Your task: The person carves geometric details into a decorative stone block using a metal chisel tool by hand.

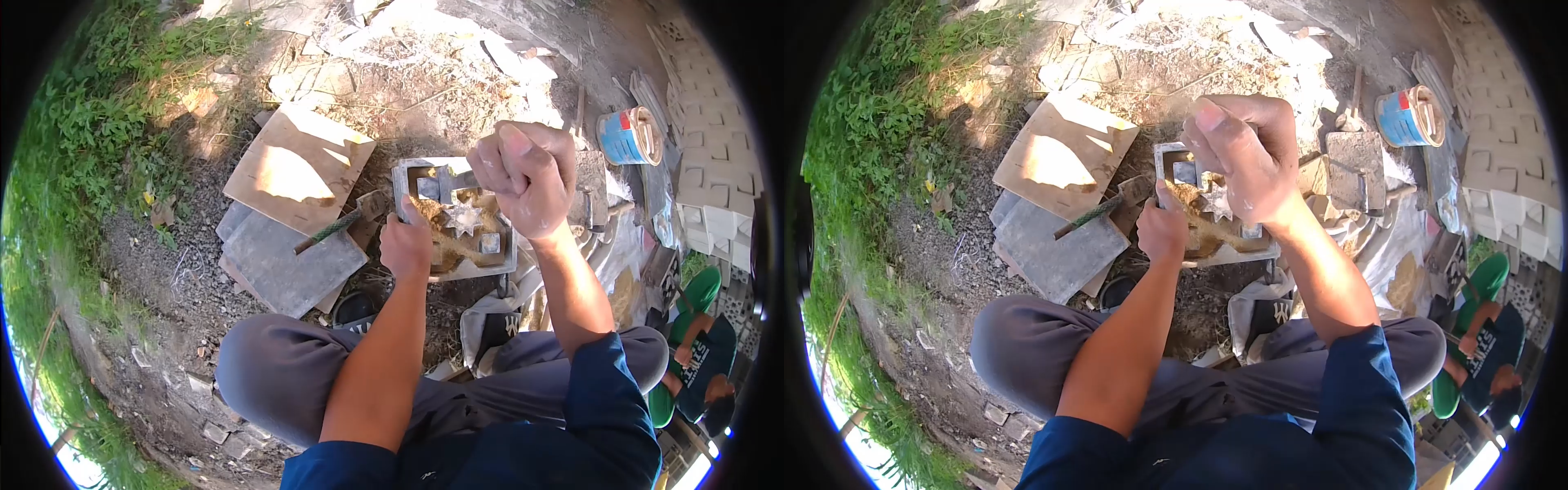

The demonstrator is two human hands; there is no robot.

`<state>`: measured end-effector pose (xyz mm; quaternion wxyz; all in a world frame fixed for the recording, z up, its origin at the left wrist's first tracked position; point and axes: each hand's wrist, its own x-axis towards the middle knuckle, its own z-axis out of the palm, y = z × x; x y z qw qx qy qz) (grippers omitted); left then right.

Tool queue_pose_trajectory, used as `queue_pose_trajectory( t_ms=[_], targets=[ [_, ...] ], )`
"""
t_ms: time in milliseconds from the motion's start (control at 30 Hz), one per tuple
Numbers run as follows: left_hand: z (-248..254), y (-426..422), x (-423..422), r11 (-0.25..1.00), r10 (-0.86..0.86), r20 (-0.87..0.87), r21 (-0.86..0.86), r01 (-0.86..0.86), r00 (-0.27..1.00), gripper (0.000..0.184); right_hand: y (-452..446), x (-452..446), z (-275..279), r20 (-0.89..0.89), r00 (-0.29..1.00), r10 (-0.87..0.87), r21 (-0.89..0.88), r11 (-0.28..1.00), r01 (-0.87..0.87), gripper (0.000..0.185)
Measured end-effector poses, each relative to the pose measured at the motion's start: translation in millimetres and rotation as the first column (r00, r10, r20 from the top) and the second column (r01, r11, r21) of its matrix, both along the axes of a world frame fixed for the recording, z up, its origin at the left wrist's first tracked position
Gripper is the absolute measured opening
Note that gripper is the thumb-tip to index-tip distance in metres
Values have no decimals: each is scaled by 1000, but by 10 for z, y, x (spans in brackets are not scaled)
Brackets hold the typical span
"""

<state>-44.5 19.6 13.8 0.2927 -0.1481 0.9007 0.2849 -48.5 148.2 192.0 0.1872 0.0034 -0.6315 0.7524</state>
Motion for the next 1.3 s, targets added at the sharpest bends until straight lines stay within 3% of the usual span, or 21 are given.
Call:
queue_pose_trajectory(
  t_ms=[67,133,233,333,400,500,567,700,833,867,933,1067,1100,1200,1267,1300],
  targets=[
    [55,9,-56,1000,4,43,0,-4,999,75,46,37,58,-92,993,72,-92,993,-80,48],
    [84,9,-38,1000,20,35,7,-21,999,74,28,-3,-74,-96,995,39,-116,992,-50,49],
    [40,21,-39,1000,15,27,15,-15,1000,74,-68,-3,80,25,997,-75,7,997,75,51],
    [26,13,-8,1000,22,-22,-16,-22,1000,74,2,43,-4,-110,993,42,-87,995,-52,50],
    [53,30,-56,1000,14,-15,-1,-14,1000,75,-99,-51,-181,29,998,-50,69,996,48,47],
    [-17,41,-17,999,30,-17,-11,-30,999,74,-72,-77,-15,85,988,-131,87,988,124,48],
    [4,41,-68,999,34,1,-3,-34,999,74,14,15,18,-127,992,-4,-105,994,-10,49],
    [75,36,-15,999,39,20,-11,-38,999,76,-106,-126,-48,65,994,-83,2,997,83,52],
    [89,21,-33,1000,31,22,-1,-31,999,77,69,-57,-105,-10,1000,14,-67,998,-15,55],
    [98,14,-39,1000,30,19,-3,-30,999,77,-25,-83,-236,111,988,-104,-10,994,106,56],
    [76,42,-17,999,46,-11,-12,-46,999,77,-145,-187,-76,145,972,-185,60,982,178,48],
    [86,7,-50,1000,17,54,23,-19,998,74,-49,-11,-38,-38,999,-31,5,999,31,39],
    [101,37,-26,999,37,-6,-20,-37,999,74,-110,-119,-113,-6,991,-132,173,976,131,44],
    [22,48,-18,999,36,-23,-8,-37,999,73,-153,-191,-74,-35,955,-293,226,929,294,50],
    [5,57,-54,999,38,-19,-4,-38,999,74,-85,-76,17,77,972,-224,38,974,222,50],
    [13,22,-24,999,33,-1,-12,-33,999,74,-53,-63,-107,73,987,-144,73,988,139,50]
  ],
)
